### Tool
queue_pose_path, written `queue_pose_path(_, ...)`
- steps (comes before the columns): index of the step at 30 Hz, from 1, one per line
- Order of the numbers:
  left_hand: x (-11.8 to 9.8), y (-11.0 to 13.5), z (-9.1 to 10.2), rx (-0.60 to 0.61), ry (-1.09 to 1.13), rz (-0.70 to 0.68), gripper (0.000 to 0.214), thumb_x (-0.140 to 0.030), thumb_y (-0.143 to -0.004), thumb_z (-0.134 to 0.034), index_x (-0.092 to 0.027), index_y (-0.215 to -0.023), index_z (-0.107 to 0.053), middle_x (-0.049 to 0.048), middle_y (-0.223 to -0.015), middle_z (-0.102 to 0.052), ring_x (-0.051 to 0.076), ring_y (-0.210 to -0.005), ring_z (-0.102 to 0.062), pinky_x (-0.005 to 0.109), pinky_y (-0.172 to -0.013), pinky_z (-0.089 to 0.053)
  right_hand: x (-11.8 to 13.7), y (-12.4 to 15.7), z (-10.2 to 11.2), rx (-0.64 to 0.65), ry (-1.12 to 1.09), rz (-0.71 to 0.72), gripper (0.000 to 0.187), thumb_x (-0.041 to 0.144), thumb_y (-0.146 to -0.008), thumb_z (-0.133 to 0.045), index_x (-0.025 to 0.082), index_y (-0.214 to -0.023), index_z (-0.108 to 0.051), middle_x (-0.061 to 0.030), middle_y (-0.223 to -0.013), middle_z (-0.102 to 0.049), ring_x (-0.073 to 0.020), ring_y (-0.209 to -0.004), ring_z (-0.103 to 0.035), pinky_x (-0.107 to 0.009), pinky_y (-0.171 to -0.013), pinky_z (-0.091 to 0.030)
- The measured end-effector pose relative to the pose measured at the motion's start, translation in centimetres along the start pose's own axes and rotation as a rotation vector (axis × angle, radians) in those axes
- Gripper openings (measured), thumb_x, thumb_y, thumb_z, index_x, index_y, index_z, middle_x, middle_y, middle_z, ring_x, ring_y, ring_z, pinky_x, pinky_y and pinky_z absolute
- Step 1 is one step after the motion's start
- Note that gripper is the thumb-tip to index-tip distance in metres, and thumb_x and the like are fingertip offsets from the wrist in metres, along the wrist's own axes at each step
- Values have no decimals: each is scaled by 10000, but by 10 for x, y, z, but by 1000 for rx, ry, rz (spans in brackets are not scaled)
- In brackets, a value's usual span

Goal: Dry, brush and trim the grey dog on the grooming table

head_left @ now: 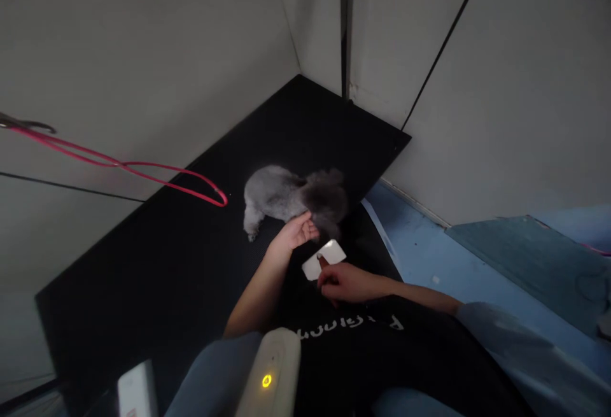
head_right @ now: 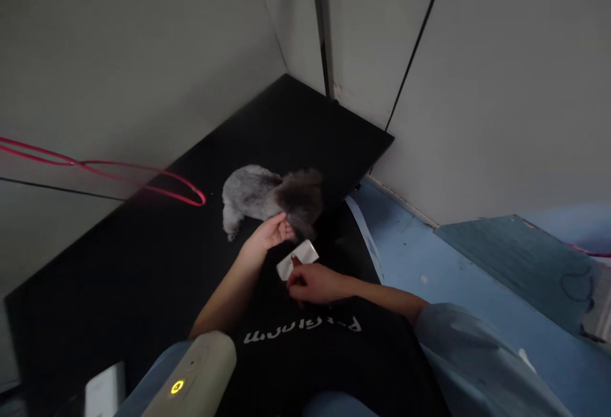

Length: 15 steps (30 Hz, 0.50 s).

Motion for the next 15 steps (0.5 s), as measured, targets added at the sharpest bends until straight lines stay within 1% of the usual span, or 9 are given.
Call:
queue_pose_path(1, 1, 0, 0, 9, 3, 21, 283, -259, -909, -530, -131, -667, -602, 56, -553, -645, 146, -462, -611, 237, -515, -500, 2, 0, 2, -39, -34, 34, 173, 181, -841, -528, 172, -988, -619, 50, -629, -627, -77, -530, -565, -175, -533, -411)
queue_pose_path(4, 2, 3, 1, -33, -3, 46, 284, -248, -917, -489, -122, -696, -617, 63, -560, -654, 166, -483, -623, 259, -530, -508, 5, -2, 15, -275, 16, 93, 202, 148, -835, -534, 164, -1020, -612, 50, -634, -619, -74, -557, -560, -175, -566, -408)
queue_pose_path(5, 2, 4, 2, -53, -5, 38, 282, -226, -914, -482, -126, -681, -606, 51, -531, -637, 160, -465, -611, 253, -518, -500, 4, -3, 15, -287, 51, 66, 186, 133, -822, -545, 160, -990, -619, 51, -615, -615, -73, -552, -552, -172, -561, -398)
queue_pose_path(7, 0, 6, 0, -50, 5, -1, 261, -180, -902, -481, -132, -672, -595, 41, -524, -631, 148, -460, -608, 243, -521, -497, -1, -4, 6, -158, 53, 2, 146, 136, -819, -547, 157, -941, -626, 48, -586, -619, -73, -531, -545, -169, -538, -382)
queue_pose_path(9, 1, 6, -3, -12, 16, -16, 233, -183, -891, -494, -130, -695, -609, 58, -577, -662, 155, -494, -631, 252, -545, -511, 0, -3, 1, -71, -3, 23, 164, 170, -847, -529, 161, -980, -625, 42, -614, -637, -73, -533, -556, -169, -534, -389)
queue_pose_path(11, 3, 6, -6, 17, 17, -2, 239, -237, -891, -499, -124, -725, -630, 81, -626, -686, 176, -526, -650, 273, -559, -524, 4, -1, 11, -182, 15, 93, 207, 170, -856, -517, 166, -1034, -622, 34, -671, -646, -74, -566, -567, -175, -565, -406)
queue_pose_path(13, 3, 5, -8, 20, 35, -15, 256, -259, -890, -488, -127, -727, -636, 78, -618, -684, 176, -529, -650, 271, -564, -525, 5, 3, 24, -308, 106, 90, 216, 126, -823, -531, 165, -1008, -634, 35, -684, -636, -73, -582, -560, -179, -584, -407)
queue_pose_path(14, 2, 4, -9, 23, 52, -42, 247, -244, -888, -482, -128, -736, -639, 73, -626, -687, 169, -545, -656, 264, -584, -529, 3, 3, 25, -287, 132, 52, 204, 107, -806, -532, 162, -970, -639, 38, -661, -630, -75, -577, -559, -180, -582, -407)
queue_pose_path(15, 1, 4, -10, 28, 70, -78, 232, -221, -882, -480, -132, -739, -640, 65, -632, -690, 159, -559, -660, 255, -609, -533, 0, 3, 24, -216, 128, 9, 186, 102, -797, -531, 159, -936, -640, 43, -622, -619, -77, -564, -560, -180, -575, -408)
Point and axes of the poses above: each hand's wrist, its own y-axis away from the middle knuckle, its own z-axis out of the back of the hand, x = y × z, the point moved 6 cm from there along -y, towards the middle knuckle
